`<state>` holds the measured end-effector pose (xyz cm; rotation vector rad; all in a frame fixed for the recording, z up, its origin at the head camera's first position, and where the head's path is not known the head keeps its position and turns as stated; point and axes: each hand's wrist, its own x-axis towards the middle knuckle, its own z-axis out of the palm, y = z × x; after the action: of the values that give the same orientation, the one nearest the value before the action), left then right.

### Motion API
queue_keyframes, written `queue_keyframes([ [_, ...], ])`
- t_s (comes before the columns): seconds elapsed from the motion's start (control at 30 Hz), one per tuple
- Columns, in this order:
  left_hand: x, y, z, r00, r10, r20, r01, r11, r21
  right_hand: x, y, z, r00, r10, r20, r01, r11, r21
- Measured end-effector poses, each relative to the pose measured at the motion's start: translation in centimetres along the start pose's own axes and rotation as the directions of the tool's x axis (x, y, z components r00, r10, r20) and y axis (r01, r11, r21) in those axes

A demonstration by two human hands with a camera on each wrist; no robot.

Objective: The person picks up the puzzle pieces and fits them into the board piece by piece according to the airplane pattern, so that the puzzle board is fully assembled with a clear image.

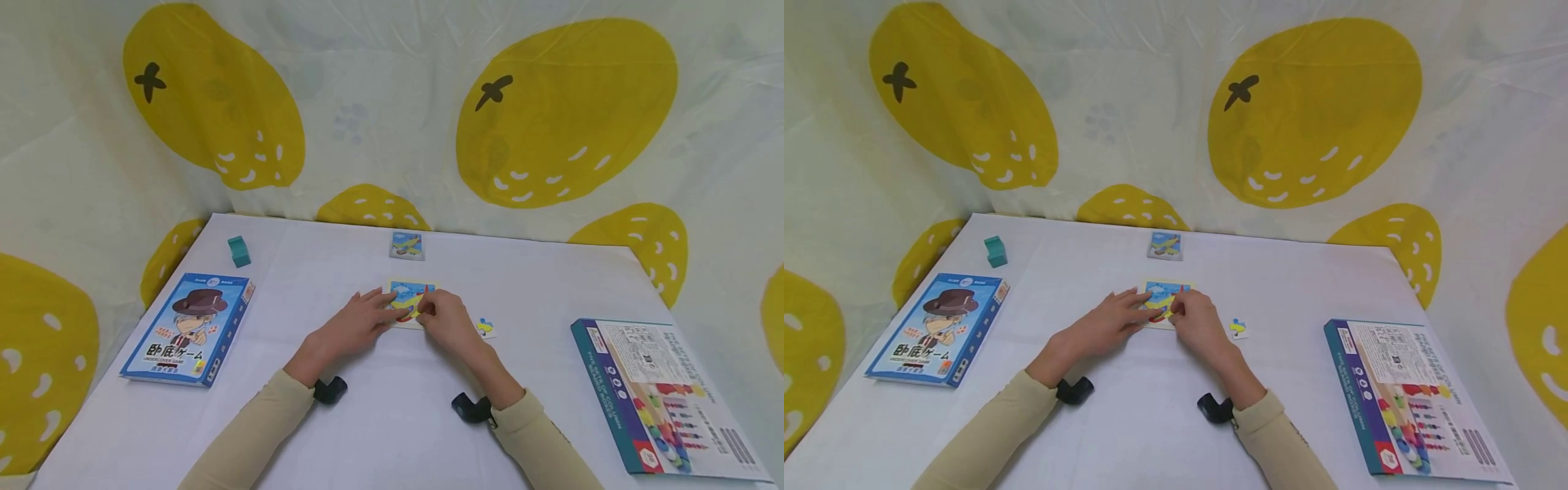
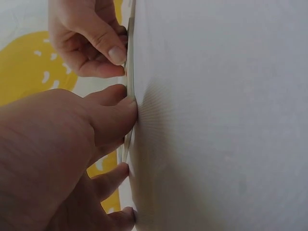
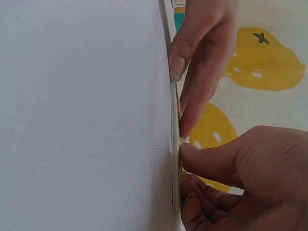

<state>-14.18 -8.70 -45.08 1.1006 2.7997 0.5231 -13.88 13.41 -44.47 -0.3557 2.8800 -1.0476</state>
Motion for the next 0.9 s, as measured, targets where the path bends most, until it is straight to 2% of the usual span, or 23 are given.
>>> queue_keyframes([
  [0.43,-0.1,0.2,-0.3,1.000,-0.007,0.002,0.007,1.000,-0.030,-0.1,0.7,-0.3,1.000,0.007,0.018,-0.007,1.000,-0.019],
  [0.67,-0.1,0.2,-0.3,1.000,-0.020,0.011,0.020,0.999,-0.045,-0.3,1.4,-1.6,1.000,0.005,0.026,-0.005,1.000,0.003],
  [0.9,-0.1,0.3,-0.3,0.999,-0.027,0.020,0.027,0.999,-0.027,-0.5,2.0,-2.9,0.997,0.049,0.053,-0.050,0.999,0.012],
])
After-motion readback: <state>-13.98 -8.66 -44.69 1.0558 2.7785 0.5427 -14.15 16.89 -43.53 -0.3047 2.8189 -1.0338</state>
